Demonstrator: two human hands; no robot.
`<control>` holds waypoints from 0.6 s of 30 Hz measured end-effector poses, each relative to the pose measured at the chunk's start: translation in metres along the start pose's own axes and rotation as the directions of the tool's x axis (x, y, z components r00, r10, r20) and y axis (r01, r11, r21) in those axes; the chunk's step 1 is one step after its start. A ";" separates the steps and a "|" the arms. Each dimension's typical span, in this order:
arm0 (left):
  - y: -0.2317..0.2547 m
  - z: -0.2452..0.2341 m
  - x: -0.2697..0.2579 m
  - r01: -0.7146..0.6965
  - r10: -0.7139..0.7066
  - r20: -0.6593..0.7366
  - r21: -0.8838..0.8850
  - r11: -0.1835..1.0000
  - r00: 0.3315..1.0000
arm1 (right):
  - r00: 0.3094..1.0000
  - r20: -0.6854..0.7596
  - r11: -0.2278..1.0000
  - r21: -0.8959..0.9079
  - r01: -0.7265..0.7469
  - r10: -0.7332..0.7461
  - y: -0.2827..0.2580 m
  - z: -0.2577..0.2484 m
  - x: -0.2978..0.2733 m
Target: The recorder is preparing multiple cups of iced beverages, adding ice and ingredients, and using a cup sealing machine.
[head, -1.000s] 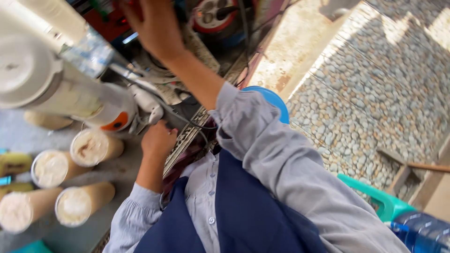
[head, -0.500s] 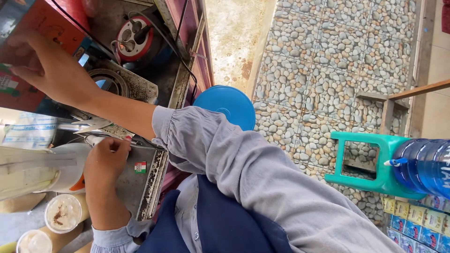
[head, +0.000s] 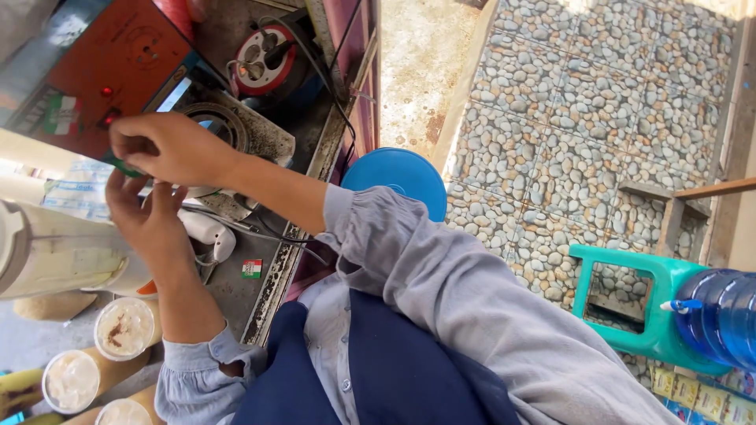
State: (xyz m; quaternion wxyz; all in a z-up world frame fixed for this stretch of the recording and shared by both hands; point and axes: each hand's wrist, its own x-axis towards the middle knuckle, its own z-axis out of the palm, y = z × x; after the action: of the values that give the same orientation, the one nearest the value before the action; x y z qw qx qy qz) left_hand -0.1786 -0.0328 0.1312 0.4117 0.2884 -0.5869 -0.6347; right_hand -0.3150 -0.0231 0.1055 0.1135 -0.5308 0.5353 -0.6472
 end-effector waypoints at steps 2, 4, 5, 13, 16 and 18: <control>-0.037 -0.026 0.015 -0.052 0.053 0.072 -0.017 0.999 0.996 | 0.994 0.095 0.999 0.006 -0.054 0.054 0.003 -0.007 -0.003; -0.052 -0.038 0.019 -0.097 0.101 0.149 -0.034 0.995 0.984 | 0.977 0.185 0.994 0.003 -0.110 0.107 0.003 -0.007 -0.004; -0.049 -0.036 0.016 -0.024 0.027 0.107 -0.034 0.999 0.994 | 0.986 0.135 0.994 -0.061 -0.089 0.096 0.001 -0.004 -0.003; -0.046 -0.035 0.002 0.078 -0.077 0.029 -0.039 0.996 0.997 | 0.900 -0.250 0.871 -0.436 0.226 -0.358 -0.011 0.028 0.029; -0.054 -0.037 -0.002 0.067 -0.065 0.036 -0.064 0.996 0.997 | 0.877 -0.413 0.950 -0.282 0.132 -0.245 0.011 0.055 0.041; -0.057 -0.044 -0.007 0.087 -0.084 0.058 -0.043 0.995 0.995 | 0.871 -0.491 1.000 0.004 0.009 -0.006 0.024 0.066 0.046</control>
State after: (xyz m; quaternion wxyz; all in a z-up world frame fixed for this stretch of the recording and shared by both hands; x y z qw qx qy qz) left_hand -0.1484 -0.0509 0.0678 0.3742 0.2859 -0.5707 -0.6727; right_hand -0.2903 -0.1036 0.1030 -0.0270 -0.3508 0.5426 -0.7627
